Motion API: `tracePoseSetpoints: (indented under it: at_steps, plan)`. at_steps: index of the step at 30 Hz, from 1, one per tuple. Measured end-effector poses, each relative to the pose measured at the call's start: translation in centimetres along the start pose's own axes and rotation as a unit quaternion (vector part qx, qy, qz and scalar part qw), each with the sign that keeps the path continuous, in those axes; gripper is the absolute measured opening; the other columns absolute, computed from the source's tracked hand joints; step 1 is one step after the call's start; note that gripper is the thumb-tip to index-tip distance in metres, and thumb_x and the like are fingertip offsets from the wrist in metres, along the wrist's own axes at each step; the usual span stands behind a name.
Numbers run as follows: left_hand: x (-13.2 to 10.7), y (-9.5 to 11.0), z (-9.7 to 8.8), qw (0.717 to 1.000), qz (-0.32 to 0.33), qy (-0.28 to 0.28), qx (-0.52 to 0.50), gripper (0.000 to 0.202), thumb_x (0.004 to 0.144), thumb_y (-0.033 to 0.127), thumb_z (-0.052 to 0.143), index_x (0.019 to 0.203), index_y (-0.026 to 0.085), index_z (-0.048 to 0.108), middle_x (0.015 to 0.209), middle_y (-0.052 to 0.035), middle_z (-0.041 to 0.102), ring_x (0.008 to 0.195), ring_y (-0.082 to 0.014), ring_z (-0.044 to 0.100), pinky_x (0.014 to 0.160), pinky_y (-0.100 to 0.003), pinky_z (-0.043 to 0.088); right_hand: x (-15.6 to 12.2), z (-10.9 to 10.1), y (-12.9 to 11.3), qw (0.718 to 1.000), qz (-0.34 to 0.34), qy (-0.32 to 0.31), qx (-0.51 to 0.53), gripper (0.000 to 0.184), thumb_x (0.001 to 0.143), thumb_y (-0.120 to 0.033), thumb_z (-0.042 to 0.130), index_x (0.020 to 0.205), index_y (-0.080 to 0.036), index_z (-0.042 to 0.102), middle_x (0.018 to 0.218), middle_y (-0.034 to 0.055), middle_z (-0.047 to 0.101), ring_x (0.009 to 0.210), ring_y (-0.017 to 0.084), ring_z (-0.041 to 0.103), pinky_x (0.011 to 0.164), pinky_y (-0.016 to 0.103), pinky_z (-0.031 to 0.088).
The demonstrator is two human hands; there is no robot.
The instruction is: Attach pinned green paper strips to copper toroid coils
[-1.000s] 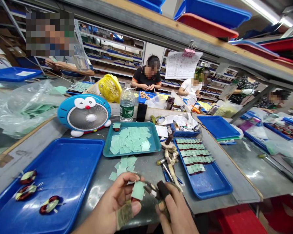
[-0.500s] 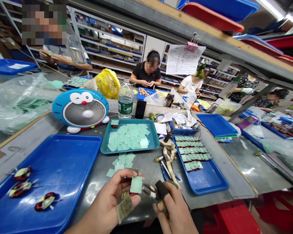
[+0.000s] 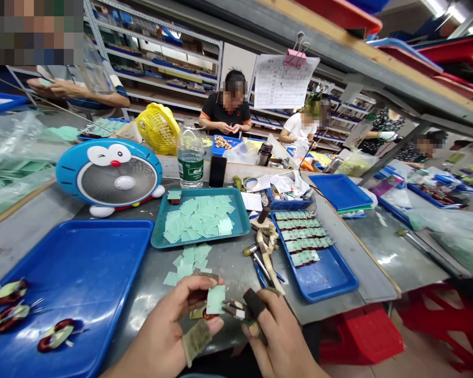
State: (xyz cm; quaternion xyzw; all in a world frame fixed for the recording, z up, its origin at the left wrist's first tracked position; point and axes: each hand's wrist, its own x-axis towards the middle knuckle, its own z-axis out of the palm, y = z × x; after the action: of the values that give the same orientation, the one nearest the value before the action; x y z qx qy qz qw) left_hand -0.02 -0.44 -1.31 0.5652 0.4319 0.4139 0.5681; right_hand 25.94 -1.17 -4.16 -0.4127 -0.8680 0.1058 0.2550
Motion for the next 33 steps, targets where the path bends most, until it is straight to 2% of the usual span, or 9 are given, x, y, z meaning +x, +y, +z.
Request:
tracePoseSetpoints:
  at_steps: [4,8,10,14,16,19,21,26,33]
  plan:
    - [-0.2,0.3,0.4,0.997,-0.048,-0.005,-0.067,0.039,0.091,0.034,0.076,0.124,0.026,0.058,0.139,-0.012,0.062,0.12,-0.0295,0.067,0.102,-0.036,0.057,0.0,-0.9,-0.4,0.999,0.009,-0.034,0.034,0.049,0.091,-0.01,0.053,0.139,-0.018,0.045,0.115,0.0134,0.057,0.096,0.027,0.057,0.081,0.042,0.054]
    - [0.0,-0.6,0.4,0.992,-0.076,0.027,-0.102,0.043,0.084,0.033,0.083,0.12,0.025,0.062,0.136,-0.0128,0.066,0.119,-0.034,0.069,0.098,-0.038,0.06,-0.1,-1.7,-1.1,0.991,0.076,-0.074,0.084,0.031,0.094,-0.017,0.058,0.125,-0.021,0.053,0.114,0.0095,0.059,0.099,0.024,0.058,0.087,0.039,0.052]
    - [0.4,-1.3,0.2,0.99,-0.086,0.046,-0.106,0.047,0.081,0.032,0.085,0.121,0.025,0.062,0.132,-0.0118,0.068,0.118,-0.0344,0.07,0.097,-0.037,0.06,-0.4,-0.9,-0.9,0.986,0.117,-0.078,0.089,0.029,0.095,-0.022,0.062,0.123,-0.022,0.055,0.119,0.0086,0.058,0.105,0.023,0.058,0.093,0.036,0.051]
    - [1.4,-1.7,0.0,0.979,-0.071,0.131,-0.142,0.049,0.077,0.036,0.088,0.118,0.027,0.063,0.129,-0.0071,0.072,0.113,-0.0328,0.073,0.089,-0.03,0.062,-0.7,2.5,0.9,0.973,0.225,-0.029,-0.051,0.011,0.096,-0.022,0.061,0.107,-0.02,0.061,0.11,0.0089,0.062,0.099,0.025,0.059,0.09,0.039,0.05]
    - [1.7,-1.5,0.2,0.971,-0.067,0.16,-0.165,0.049,0.075,0.038,0.089,0.116,0.028,0.064,0.129,-0.0058,0.072,0.111,-0.0322,0.074,0.083,-0.029,0.064,0.2,3.9,2.2,0.965,0.248,-0.016,-0.089,0.014,0.096,-0.029,0.065,0.107,-0.02,0.064,0.112,0.0104,0.063,0.098,0.027,0.058,0.09,0.042,0.048]
    - [1.8,-1.4,0.2,0.966,-0.074,0.169,-0.184,0.048,0.074,0.039,0.089,0.114,0.027,0.065,0.125,-0.006,0.073,0.105,-0.03,0.076,0.082,-0.028,0.065,2.6,4.3,4.4,0.955,0.267,-0.004,-0.128,0.026,0.1,-0.04,0.06,0.111,-0.017,0.066,0.123,0.0143,0.061,0.103,0.029,0.057,0.092,0.044,0.046]
    - [1.8,-1.8,-0.2,0.966,-0.075,0.158,-0.191,0.05,0.074,0.039,0.089,0.116,0.027,0.065,0.123,-0.0065,0.075,0.104,-0.0288,0.076,0.085,-0.028,0.064,4.6,4.0,6.1,0.949,0.273,-0.015,-0.156,0.024,0.105,-0.034,0.052,0.108,-0.015,0.067,0.117,0.0142,0.064,0.103,0.028,0.058,0.093,0.044,0.046]
    - [1.4,-3.6,-1.6,0.973,-0.104,0.082,-0.189,0.057,0.073,0.032,0.091,0.122,0.026,0.062,0.115,-0.0091,0.078,0.107,-0.0318,0.075,0.091,-0.035,0.063,8.1,3.3,9.8,0.948,0.232,-0.1,-0.191,0.013,0.101,-0.025,0.061,0.104,-0.014,0.067,0.103,0.0058,0.068,0.098,0.022,0.064,0.091,0.041,0.05]
    - [0.9,-2.6,-0.3,0.944,-0.095,0.217,-0.23,0.053,0.061,0.034,0.097,0.105,0.025,0.07,0.113,-0.0089,0.078,0.104,-0.0399,0.076,0.083,-0.042,0.066,7.3,2.4,9.2,0.942,0.242,-0.124,-0.197,0.015,0.103,-0.025,0.057,0.108,-0.015,0.067,0.112,0.0083,0.067,0.11,0.024,0.062,0.098,0.045,0.048]
